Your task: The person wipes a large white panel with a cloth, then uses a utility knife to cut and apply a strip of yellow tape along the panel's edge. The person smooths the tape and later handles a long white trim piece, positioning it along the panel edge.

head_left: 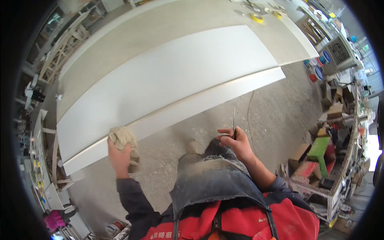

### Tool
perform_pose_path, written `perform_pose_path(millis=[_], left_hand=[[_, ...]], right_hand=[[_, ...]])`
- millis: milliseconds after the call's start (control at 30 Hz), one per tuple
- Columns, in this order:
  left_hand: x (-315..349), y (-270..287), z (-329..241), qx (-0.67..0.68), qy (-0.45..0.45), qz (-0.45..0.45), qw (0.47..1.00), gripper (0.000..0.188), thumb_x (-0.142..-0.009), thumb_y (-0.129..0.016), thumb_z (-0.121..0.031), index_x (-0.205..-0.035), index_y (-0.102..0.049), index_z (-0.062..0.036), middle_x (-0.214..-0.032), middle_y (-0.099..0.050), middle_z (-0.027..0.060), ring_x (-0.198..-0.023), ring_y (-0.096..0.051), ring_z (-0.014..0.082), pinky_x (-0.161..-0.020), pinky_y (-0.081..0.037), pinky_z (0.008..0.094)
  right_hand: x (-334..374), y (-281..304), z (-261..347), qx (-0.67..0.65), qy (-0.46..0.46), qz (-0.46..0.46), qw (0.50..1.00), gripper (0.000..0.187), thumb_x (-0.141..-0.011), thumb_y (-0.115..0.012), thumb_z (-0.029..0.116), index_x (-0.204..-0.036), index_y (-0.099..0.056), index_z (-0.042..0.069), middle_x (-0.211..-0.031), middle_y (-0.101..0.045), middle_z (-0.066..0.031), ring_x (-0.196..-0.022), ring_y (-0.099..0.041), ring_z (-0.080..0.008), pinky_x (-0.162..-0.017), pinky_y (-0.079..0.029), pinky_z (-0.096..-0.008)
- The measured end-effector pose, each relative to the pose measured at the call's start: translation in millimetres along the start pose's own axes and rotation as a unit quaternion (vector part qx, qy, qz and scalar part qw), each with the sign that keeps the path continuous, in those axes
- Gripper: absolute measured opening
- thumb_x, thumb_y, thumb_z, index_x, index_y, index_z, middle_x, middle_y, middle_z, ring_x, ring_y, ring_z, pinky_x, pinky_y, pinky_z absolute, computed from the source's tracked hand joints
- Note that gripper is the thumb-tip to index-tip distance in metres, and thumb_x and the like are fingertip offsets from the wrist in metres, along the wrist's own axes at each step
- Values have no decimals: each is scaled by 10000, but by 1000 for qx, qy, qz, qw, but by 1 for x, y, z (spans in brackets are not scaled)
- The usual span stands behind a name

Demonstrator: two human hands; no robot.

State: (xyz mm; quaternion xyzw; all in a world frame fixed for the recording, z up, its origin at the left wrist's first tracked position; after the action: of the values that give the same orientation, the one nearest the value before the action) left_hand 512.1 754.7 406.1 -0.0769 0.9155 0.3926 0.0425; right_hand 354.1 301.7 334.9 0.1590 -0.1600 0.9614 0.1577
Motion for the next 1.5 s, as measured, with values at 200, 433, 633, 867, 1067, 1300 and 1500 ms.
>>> perform_pose_path(millis=[200, 433, 633, 867, 1067, 1300, 1500], left_hand=[[-33, -95, -33, -302, -96, 83, 945, 665, -808, -731, -110, -1432, -515, -40, -1289, -629, 205, -1218, -581, 397, -1046, -463, 495], [5, -241, -170, -205, -250, 186, 928, 762, -767, -784, -185, -1453, -482, -47, -1256, -607, 193, -1179, -559, 400, -1018, -439, 500], [38, -353, -315, -179, -377, 220, 882, 806, -744, -822, -224, -1442, -466, -38, -1136, -601, 172, -1091, -564, 385, -927, -459, 495], [73, -500, -469, -196, -436, 262, 838, 802, -766, -820, -270, -1449, -466, -41, -1207, -581, 161, -1130, -553, 360, -935, -458, 487], [91, -604, -569, -153, -457, 264, 836, 777, -772, -822, -283, -1434, -482, -58, -1255, -569, 157, -1167, -535, 352, -941, -448, 500], [144, -642, -652, 191, -404, 409, 796, 712, -773, -787, -162, -1414, -508, -29, -1164, -640, 193, -1092, -603, 376, -986, -488, 487], [145, -538, -687, 202, -435, 407, 778, 724, -738, -769, -77, -1413, -508, -58, -1166, -620, 176, -1096, -584, 400, -970, -491, 466]], right_hand=[[-4, 19, 4, 3, -56, -91, 994, 257, -899, -741, 68, -976, -507, -4, -1233, -657, -230, -1032, -711, -246, -835, -594, -342], [-16, 90, 27, -27, -14, -183, 983, 267, -886, -757, 81, -968, -515, 4, -1180, -683, -217, -963, -702, -202, -814, -589, -325], [-21, 188, 26, -79, 2, -243, 967, 268, -875, -756, 69, -932, -498, 22, -1154, -693, -218, -936, -702, -198, -792, -585, -318], [-21, 337, 47, -125, 16, -301, 945, 236, -898, -734, 62, -937, -505, 21, -1135, -693, -216, -925, -721, -220, -792, -597, -346], [13, 444, 61, -163, 25, -378, 911, 197, -931, -691, 61, -921, -496, 34, -1151, -678, -220, -915, -729, -239, -787, -608, -366], [41, 489, 52, -178, -4, -411, 894, 189, -943, -652, 42, -917, -469, 83, -1131, -687, -195, -881, -731, -240, -740, -604, -343], [19, 520, 76, -170, 26, -398, 901, 191, -946, -660, 36, -917, -478, 88, -1122, -702, -184, -889, -733, -236, -757, -589, -347]])
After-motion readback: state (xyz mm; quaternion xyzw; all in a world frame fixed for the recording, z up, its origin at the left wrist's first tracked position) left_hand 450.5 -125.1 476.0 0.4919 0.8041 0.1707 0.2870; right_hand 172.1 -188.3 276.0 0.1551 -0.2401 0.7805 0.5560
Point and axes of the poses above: each hand's wrist, its own x-axis away from the middle knuckle, its own y-axis out of the back of the hand, z = x × y, the point moved 10 cm from there along -x, towards the middle knuckle
